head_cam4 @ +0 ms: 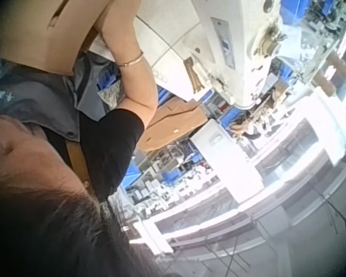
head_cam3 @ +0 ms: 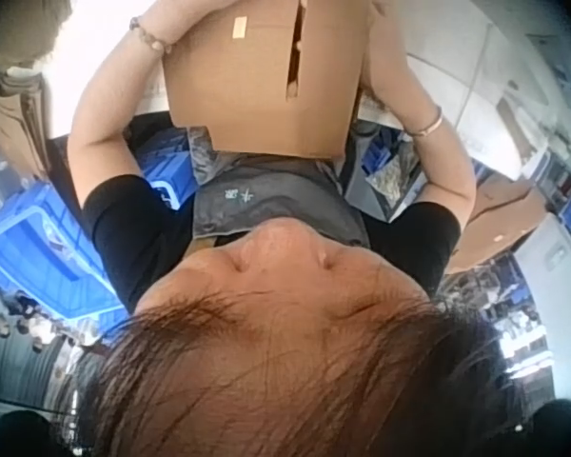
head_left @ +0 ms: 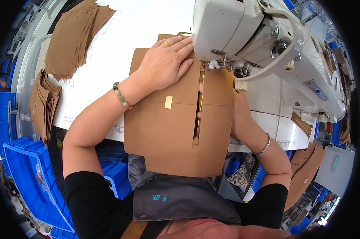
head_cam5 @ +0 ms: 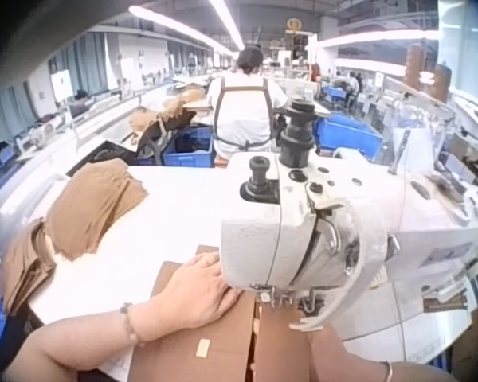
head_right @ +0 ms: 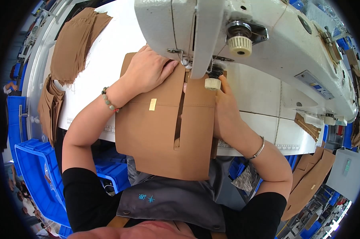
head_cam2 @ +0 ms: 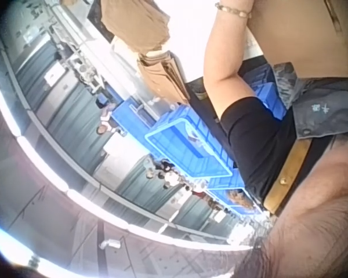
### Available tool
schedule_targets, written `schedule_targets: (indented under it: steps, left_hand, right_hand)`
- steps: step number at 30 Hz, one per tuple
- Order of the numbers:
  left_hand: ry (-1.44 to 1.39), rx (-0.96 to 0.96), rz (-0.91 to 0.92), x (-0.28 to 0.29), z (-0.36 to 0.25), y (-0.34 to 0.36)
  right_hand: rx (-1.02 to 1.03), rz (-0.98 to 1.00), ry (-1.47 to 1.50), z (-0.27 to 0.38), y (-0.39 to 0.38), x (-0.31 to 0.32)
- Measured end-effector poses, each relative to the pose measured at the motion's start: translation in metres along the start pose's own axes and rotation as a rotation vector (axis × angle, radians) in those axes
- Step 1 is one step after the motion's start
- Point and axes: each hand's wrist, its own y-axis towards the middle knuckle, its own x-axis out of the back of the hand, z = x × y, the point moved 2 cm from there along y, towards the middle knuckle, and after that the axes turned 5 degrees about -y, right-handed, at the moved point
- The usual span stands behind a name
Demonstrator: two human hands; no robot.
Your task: Sewing a zipper onto a leather or fabric piece using an industrial sewing machine.
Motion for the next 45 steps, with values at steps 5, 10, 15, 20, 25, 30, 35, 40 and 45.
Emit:
schedule_targets:
  steps: [5, 10, 15, 20, 25, 30, 35, 40, 45]
  left_hand:
    - [-0.055, 0.027, 0.013, 0.009, -0.025, -0.029]
    - [-0.198, 0.044, 0.058, 0.007, -0.041, -0.049]
    - [-0.223, 0.021, 0.045, 0.006, -0.041, -0.048]
    - [-0.199, -0.052, 0.043, 0.006, -0.04, -0.048]
    - [-0.242, -0.051, 0.073, 0.007, -0.041, -0.05]
    - [-0.212, -0.065, 0.066, 0.007, -0.041, -0.048]
    - [-0.144, -0.08, 0.097, 0.006, -0.04, -0.046]
    - [-0.128, -0.082, 0.103, 0.007, -0.04, -0.045]
    - [-0.14, -0.081, 0.085, 0.007, -0.039, -0.045]
  right_hand:
    - [-0.011, -0.025, 0.03, -0.002, -0.002, -0.002]
    - [-0.023, -0.01, 0.062, -0.003, -0.003, -0.002]
    - [-0.045, 0.011, 0.065, -0.002, -0.002, -0.003]
    - [-0.057, 0.019, 0.038, -0.001, -0.002, -0.002]
    - [-0.059, 0.116, 0.139, -0.003, -0.001, 0.0]
    - [-0.007, 0.155, 0.07, -0.003, 0.0, 0.0]
    - [-0.004, 0.124, 0.005, -0.004, -0.001, 0.0]
    - [-0.022, 0.039, 0.034, -0.002, -0.001, -0.002]
    - [-0.01, 0.02, -0.003, -0.001, -0.001, -0.002]
